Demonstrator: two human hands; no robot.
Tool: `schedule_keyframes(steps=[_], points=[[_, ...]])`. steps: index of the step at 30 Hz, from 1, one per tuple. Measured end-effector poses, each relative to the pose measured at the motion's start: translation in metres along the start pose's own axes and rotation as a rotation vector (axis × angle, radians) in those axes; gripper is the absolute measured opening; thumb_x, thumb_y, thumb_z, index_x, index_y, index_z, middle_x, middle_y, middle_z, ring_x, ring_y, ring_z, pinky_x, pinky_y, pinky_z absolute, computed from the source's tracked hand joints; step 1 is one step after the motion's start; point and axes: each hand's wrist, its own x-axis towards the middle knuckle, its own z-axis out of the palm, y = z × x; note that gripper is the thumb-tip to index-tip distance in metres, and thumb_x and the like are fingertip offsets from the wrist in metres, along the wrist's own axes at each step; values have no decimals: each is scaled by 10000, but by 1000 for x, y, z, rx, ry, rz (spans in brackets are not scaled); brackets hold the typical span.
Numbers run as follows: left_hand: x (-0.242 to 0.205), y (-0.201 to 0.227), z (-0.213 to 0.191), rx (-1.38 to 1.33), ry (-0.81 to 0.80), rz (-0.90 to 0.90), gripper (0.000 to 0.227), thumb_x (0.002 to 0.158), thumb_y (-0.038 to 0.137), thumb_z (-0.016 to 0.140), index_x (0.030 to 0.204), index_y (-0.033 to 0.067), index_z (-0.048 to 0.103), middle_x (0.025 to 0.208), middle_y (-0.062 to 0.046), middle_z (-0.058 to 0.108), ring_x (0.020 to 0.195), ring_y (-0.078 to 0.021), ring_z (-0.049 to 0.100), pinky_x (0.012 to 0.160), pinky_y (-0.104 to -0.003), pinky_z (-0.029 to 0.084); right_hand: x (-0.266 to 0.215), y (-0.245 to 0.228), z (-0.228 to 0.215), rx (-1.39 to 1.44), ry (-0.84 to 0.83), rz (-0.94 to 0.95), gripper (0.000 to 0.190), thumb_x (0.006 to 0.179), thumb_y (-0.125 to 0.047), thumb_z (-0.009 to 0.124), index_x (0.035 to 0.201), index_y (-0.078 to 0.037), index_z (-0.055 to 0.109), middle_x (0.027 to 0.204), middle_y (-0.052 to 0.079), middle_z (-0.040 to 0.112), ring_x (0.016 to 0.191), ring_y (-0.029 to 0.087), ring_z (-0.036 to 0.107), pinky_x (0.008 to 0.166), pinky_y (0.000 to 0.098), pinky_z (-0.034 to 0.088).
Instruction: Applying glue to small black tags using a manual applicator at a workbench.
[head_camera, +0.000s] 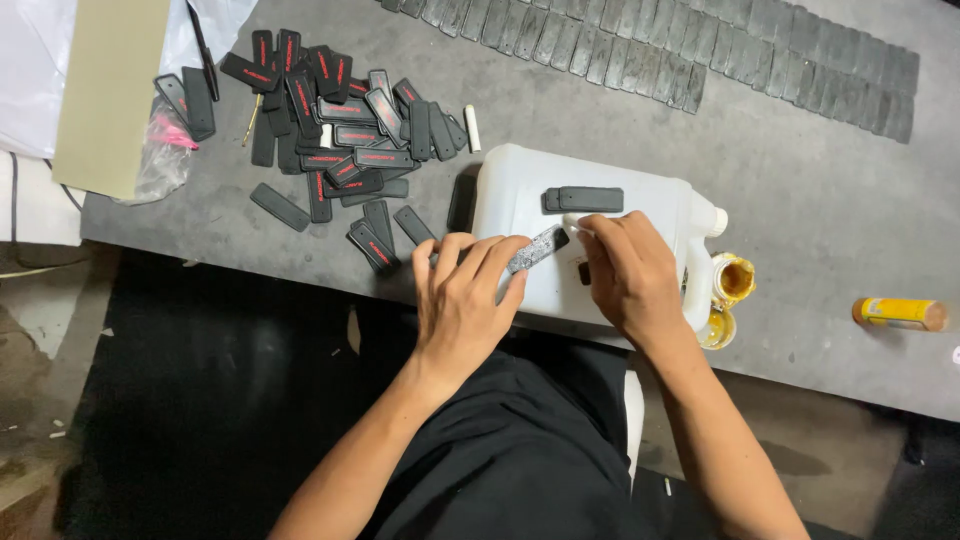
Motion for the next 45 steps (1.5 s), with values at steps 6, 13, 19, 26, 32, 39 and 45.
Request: schedule_keyframes(steps=[6,13,19,26,32,39,45], points=[[0,1,1,9,-7,-12,316,888,198,752,1197,205,685,996,14,704,979,-216,578,964,-461,392,2,-12,-9,119,-50,-14,180,906,117,698,1058,25,725,814,144,669,695,320,624,609,403,538],[2,4,1,6,3,-2,302,895,190,748,1190,199,684,998,10,709,973,-218,579,957,-456,395,9,-16,-34,155,-115,-6,130,935,94,683,1020,0,715,801,127,645,691,325,607,609,408,532],[2,4,1,27,-3,1,301,893,193,745,1187,208,684,992,16,703,968,-212,570,966,-459,389,9,-17,-37,91,-155,-90,117,985,83,622,1021,8,704,836,152,643,716,330,604,622,400,525],[1,5,1,32,-12,-1,307,897,186,741,1198,209,684,989,17,701,974,-212,573,966,-465,387,3,-1,-31,236,-113,93,155,952,97,662,1061,4,720,840,127,672,737,325,625,656,414,536],[0,4,4,51,-16,-1,308,896,194,736,1198,215,683,992,15,702,981,-212,574,965,-472,386,-3,-4,-32,125,-173,14,137,960,88,652,1051,1,705,800,121,631,724,312,612,632,400,530],[0,4,3,42,-26,1,291,910,194,726,1197,213,684,989,18,703,986,-209,573,969,-473,383,-5,-11,-30,130,-107,40,137,970,76,661,1064,-10,713,832,102,635,746,290,603,662,395,538],[-1,4,1,36,-22,11,295,910,188,726,1199,214,677,1002,23,702,978,-208,565,966,-471,372,-8,-13,-28,48,-147,13,107,987,51,650,1047,-24,697,801,107,595,736,301,586,640,389,522]])
